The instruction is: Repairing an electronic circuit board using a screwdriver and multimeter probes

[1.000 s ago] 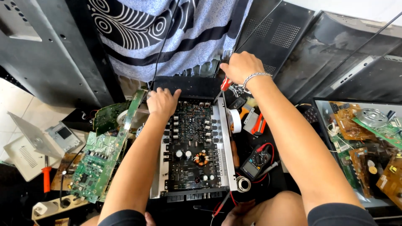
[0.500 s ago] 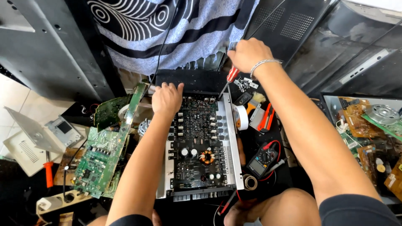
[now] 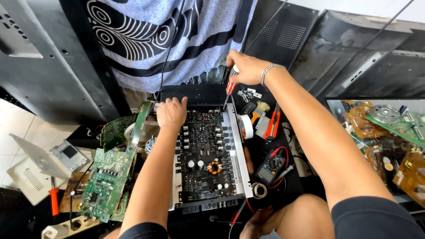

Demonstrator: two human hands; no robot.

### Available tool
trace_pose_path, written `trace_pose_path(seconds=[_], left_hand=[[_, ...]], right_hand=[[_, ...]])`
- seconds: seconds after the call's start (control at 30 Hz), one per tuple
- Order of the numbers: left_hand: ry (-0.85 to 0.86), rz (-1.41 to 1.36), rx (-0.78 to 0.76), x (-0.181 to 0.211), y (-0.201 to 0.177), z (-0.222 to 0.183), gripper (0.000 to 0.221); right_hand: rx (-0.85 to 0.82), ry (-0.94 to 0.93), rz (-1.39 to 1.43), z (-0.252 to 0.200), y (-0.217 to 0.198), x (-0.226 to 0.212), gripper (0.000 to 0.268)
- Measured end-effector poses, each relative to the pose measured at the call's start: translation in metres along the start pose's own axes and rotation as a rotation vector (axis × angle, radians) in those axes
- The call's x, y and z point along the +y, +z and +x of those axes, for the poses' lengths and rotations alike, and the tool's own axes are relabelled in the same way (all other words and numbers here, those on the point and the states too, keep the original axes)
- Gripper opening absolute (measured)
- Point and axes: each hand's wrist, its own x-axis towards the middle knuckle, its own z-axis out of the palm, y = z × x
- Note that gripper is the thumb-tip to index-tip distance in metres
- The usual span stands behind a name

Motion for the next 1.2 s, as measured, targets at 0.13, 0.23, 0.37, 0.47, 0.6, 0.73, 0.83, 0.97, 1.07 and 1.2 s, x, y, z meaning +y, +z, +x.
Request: trace_pose_path(seconds=[0.13, 0.23, 0.37, 0.47, 0.6, 0.73, 0.83, 0.97, 1.07, 1.2], left_hand=[[0.034, -0.006, 0.104, 0.010, -0.042, -0.011, 0.048], [0.260, -0.283, 0.188, 0.035, -0.028, -0.001, 0.037], [0.455, -0.545, 0.047, 0.092, -0.028, -0.006, 0.039], [0.484, -0.721, -0.019, 0.118, -0.015, -0.002, 0.027], [0.384, -0.772, -0.085, 0.121, -0.030, 0.002, 0.021], [0.489, -0.809, 0.047, 0.121, -0.034, 0.010, 0.018], [0.452, -0.740, 0.154, 0.124, -0.024, 0.008, 0.035], [0.409, -0.744, -0.047, 0.129, -0.001, 0.011, 0.033], [0.435, -0.638, -0.098, 0.127, 0.015, 0.015, 0.034], [0.534, -0.409, 0.197, 0.122, 0.025, 0.025, 0.030]], right_hand=[[-0.010, 0.197, -0.154, 0.004, 0.004, -0.002, 0.066], [-0.021, 0.118, -0.207, 0.029, 0.017, 0.010, 0.045], [-0.029, -0.010, -0.024, 0.032, 0.023, -0.002, 0.045], [0.062, 0.094, -0.234, 0.040, 0.027, -0.001, 0.049], [0.034, 0.003, -0.065, 0.012, 0.007, -0.015, 0.047], [0.415, 0.194, 0.333, -0.006, 0.039, -0.005, 0.076], [0.528, 0.167, 0.821, 0.019, 0.114, 0.032, 0.060], [0.580, 0.137, 1.042, 0.028, 0.150, 0.037, 0.037], [0.567, 0.080, 1.026, 0.033, 0.158, 0.046, 0.045], [0.590, 0.150, 0.762, 0.036, 0.158, 0.042, 0.044]])
